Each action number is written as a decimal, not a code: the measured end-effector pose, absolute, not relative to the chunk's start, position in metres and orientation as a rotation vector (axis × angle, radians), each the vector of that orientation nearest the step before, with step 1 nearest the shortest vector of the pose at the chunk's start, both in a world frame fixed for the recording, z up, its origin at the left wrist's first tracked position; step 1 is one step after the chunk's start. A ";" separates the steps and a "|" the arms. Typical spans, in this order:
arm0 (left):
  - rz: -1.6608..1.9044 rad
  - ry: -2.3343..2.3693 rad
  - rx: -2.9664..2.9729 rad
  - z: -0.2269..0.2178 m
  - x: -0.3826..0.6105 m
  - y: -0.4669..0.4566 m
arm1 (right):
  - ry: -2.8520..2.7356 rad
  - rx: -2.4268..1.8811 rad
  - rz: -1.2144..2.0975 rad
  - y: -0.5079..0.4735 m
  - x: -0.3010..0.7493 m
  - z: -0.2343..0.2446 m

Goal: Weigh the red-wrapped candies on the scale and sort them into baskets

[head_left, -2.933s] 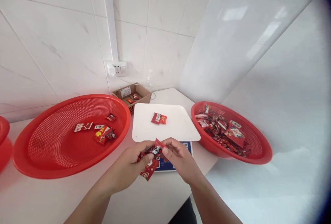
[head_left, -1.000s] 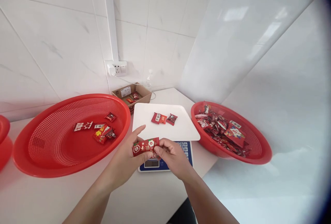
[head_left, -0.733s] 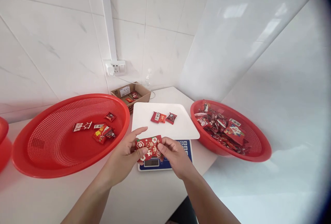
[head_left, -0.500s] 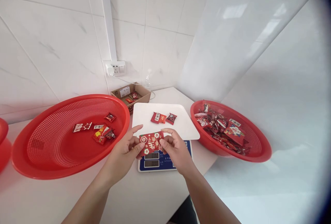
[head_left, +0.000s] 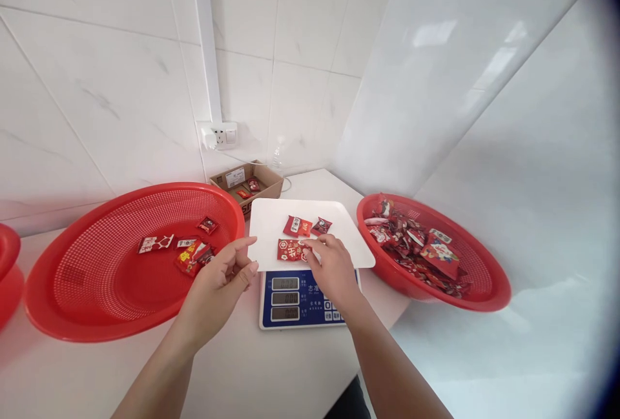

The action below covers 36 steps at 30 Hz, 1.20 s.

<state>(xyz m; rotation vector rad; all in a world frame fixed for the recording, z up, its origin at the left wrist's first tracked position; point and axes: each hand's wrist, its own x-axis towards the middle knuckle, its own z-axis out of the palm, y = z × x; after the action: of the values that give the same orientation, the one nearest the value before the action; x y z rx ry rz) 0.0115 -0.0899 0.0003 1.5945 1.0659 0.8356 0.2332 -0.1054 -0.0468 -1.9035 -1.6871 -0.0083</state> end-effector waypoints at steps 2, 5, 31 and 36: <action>0.826 1.058 1.591 -0.001 0.012 -0.090 | -1.746 -1.869 -0.050 -0.106 0.231 -0.046; 0.812 1.036 1.590 -0.003 0.012 -0.090 | -1.924 -1.780 0.072 -0.105 0.225 -0.046; 0.762 1.005 1.617 -0.011 0.008 -0.089 | -1.854 -2.156 0.244 -0.044 0.262 -0.036; 0.731 1.024 1.651 -0.011 0.009 -0.089 | -1.941 -2.089 0.256 -0.047 0.275 -0.043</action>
<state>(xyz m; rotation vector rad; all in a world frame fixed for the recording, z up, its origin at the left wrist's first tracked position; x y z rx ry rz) 0.0089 -0.0886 -0.0109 1.6515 1.0242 0.7306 0.2747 -0.0468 -0.0429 -2.0886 -1.9412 0.2556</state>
